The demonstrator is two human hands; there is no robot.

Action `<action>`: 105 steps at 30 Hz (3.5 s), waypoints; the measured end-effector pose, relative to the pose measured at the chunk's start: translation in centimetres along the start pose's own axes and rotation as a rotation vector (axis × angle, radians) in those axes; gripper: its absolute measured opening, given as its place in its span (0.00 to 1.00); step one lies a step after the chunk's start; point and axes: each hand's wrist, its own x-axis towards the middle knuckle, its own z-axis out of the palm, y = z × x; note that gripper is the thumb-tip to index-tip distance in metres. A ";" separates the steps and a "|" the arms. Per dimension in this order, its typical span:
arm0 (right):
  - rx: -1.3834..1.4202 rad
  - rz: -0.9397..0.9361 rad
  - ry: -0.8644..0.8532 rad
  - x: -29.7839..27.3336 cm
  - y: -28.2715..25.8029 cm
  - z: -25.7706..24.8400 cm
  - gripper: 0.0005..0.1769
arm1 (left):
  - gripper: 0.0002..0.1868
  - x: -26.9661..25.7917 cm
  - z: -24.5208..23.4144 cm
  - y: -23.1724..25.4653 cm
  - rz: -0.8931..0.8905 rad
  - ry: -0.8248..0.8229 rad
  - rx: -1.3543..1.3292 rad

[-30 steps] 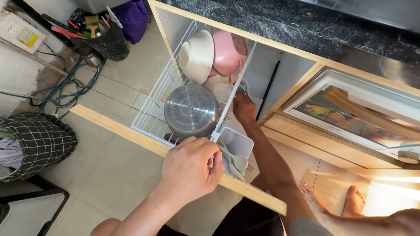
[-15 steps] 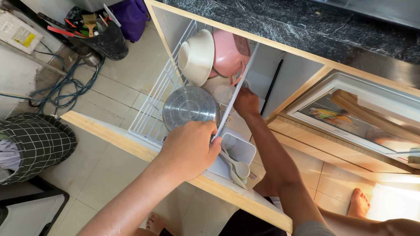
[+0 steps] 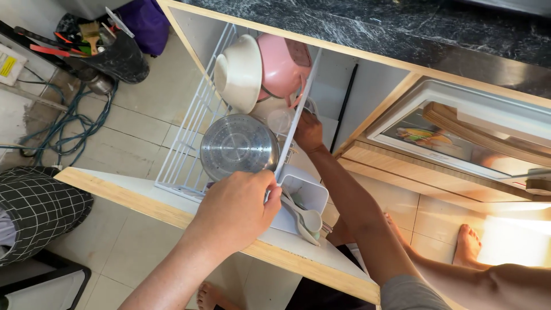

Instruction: Set the dining table with plates, glasses, and silverware.

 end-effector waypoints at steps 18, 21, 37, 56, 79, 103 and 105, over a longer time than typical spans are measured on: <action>0.297 0.477 -0.160 -6.2 -0.5 -1.3 0.15 | 0.10 0.2 0.0 0.1 0.016 0.022 -0.012; 0.358 0.507 -0.037 -8.2 -0.4 0.2 0.13 | 0.10 0.0 0.2 0.2 0.019 0.033 -0.007; 0.157 0.583 -0.182 -3.1 -0.8 -4.3 0.16 | 0.10 0.1 0.0 1.0 -0.049 0.001 -0.017; 0.161 0.405 -0.123 -4.4 -2.0 -1.4 0.12 | 0.10 0.6 0.0 1.5 -0.071 -0.052 -0.016; 0.200 0.186 -0.010 -3.5 -3.9 -0.9 0.10 | 0.11 0.7 -0.4 2.3 -0.161 -0.075 -0.003; -0.059 0.457 -0.466 -1.3 0.6 -3.4 0.08 | 0.09 0.5 0.0 1.1 -0.050 -0.046 -0.033; -0.029 0.440 -0.429 -2.2 1.1 -2.9 0.08 | 0.09 0.6 0.1 0.7 -0.042 -0.046 -0.037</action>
